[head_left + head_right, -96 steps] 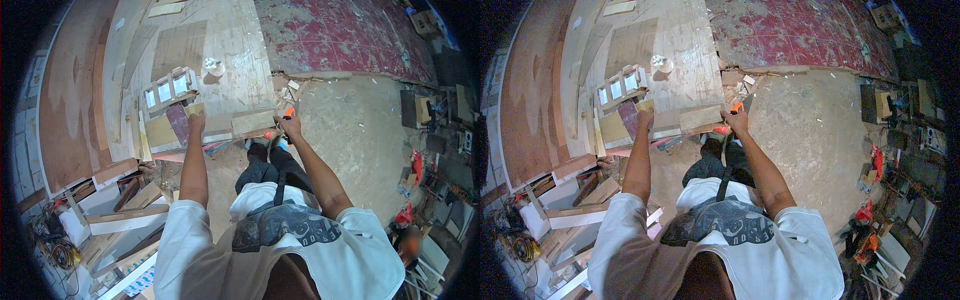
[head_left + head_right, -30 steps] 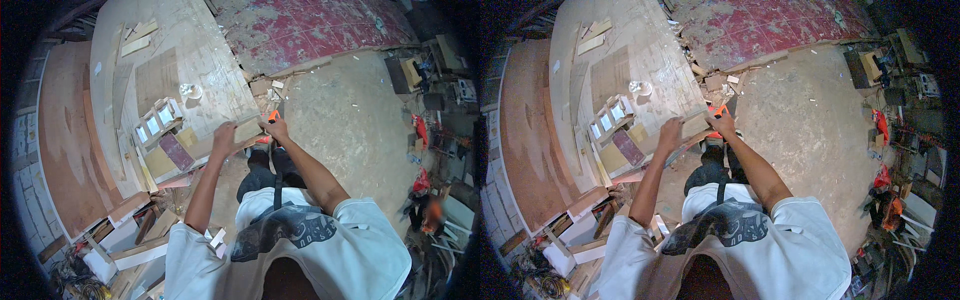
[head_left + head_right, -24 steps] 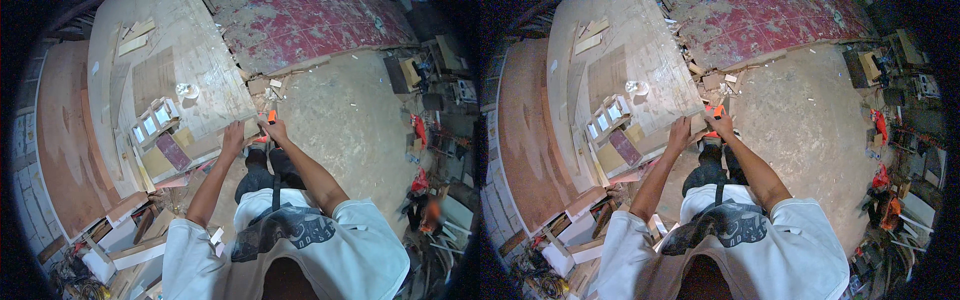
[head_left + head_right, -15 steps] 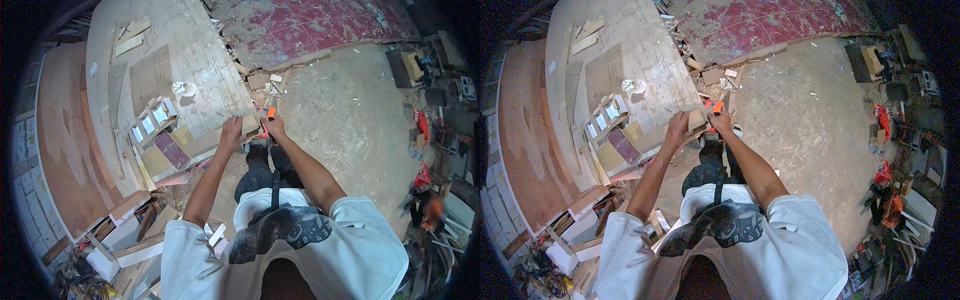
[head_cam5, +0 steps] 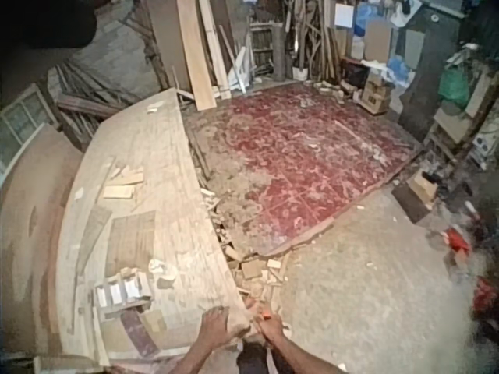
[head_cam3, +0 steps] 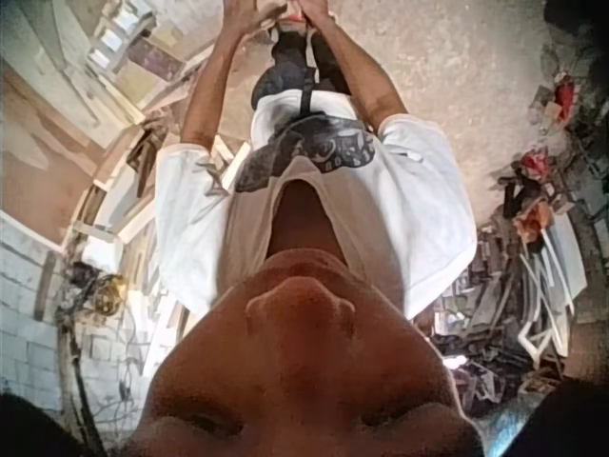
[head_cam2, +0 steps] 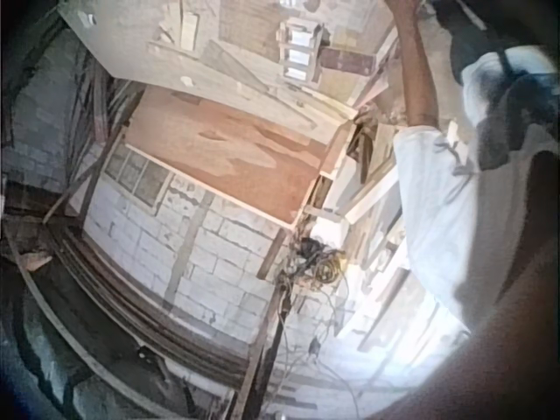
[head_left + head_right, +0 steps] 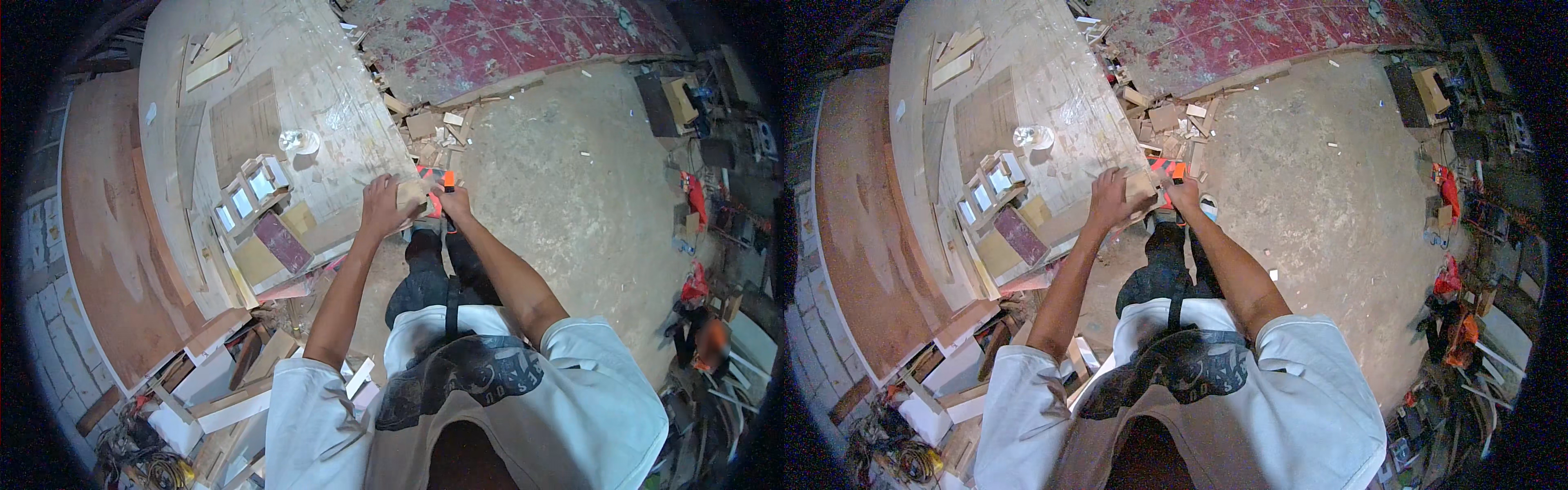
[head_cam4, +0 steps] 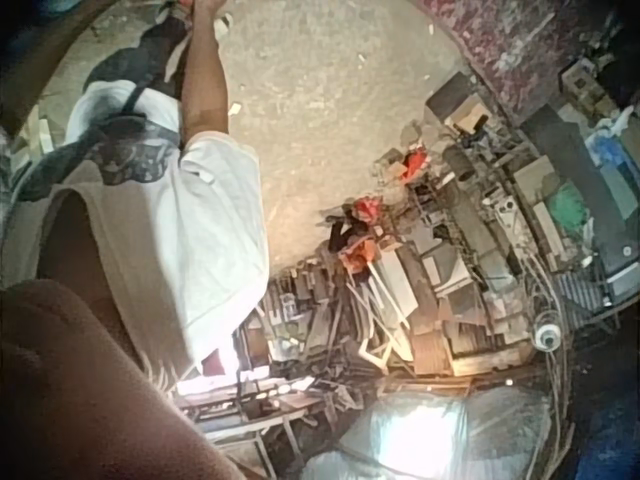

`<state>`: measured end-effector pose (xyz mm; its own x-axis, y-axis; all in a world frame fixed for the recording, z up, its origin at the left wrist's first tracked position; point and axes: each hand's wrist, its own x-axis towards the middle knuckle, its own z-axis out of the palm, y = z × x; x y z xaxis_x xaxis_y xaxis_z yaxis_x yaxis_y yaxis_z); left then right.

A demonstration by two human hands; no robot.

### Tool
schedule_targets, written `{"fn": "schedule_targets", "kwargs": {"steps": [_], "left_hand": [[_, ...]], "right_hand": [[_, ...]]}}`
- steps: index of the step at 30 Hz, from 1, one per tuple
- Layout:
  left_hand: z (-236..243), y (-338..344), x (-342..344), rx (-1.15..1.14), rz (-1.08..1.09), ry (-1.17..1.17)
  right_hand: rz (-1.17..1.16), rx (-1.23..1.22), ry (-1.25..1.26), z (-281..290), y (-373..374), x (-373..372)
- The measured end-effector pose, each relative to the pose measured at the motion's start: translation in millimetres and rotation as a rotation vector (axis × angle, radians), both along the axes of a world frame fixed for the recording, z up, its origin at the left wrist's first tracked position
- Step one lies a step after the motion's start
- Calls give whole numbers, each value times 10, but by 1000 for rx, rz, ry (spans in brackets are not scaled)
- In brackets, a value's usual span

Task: The recorder uses a hand saw to cut through a small piece of wood held in their left hand.

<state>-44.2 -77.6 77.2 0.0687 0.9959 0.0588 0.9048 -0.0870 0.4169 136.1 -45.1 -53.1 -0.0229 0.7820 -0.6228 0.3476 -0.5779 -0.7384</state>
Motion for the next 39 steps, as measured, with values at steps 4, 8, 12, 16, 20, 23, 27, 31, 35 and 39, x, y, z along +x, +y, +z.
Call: {"fn": "schedule_targets", "kwargs": {"steps": [4,8,12,16,20,23,27,31,35,39], "left_hand": [[-164,240,165,-81,341,-126],[-351,417,290,-73,513,-2],[-539,484,307,-5,586,127],[-591,465,364,-10,631,111],[-564,462,372,-33,644,142],[-475,511,420,-112,709,60],[-490,524,442,-160,723,92],[-523,500,429,-118,731,99],[-546,488,427,-137,734,117],[-571,470,387,-137,728,122]], "right_hand": [[9,60,-10,54,18,39],[-16,-19,32,357,-18,73],[97,85,-89,586,-78,261],[206,232,-148,950,-227,524],[209,195,-16,1667,-342,669],[218,205,-21,2251,-414,693],[155,228,44,2811,-431,556],[192,223,48,2897,-577,481],[134,212,169,2986,-620,356],[192,127,183,3019,-596,336]]}}
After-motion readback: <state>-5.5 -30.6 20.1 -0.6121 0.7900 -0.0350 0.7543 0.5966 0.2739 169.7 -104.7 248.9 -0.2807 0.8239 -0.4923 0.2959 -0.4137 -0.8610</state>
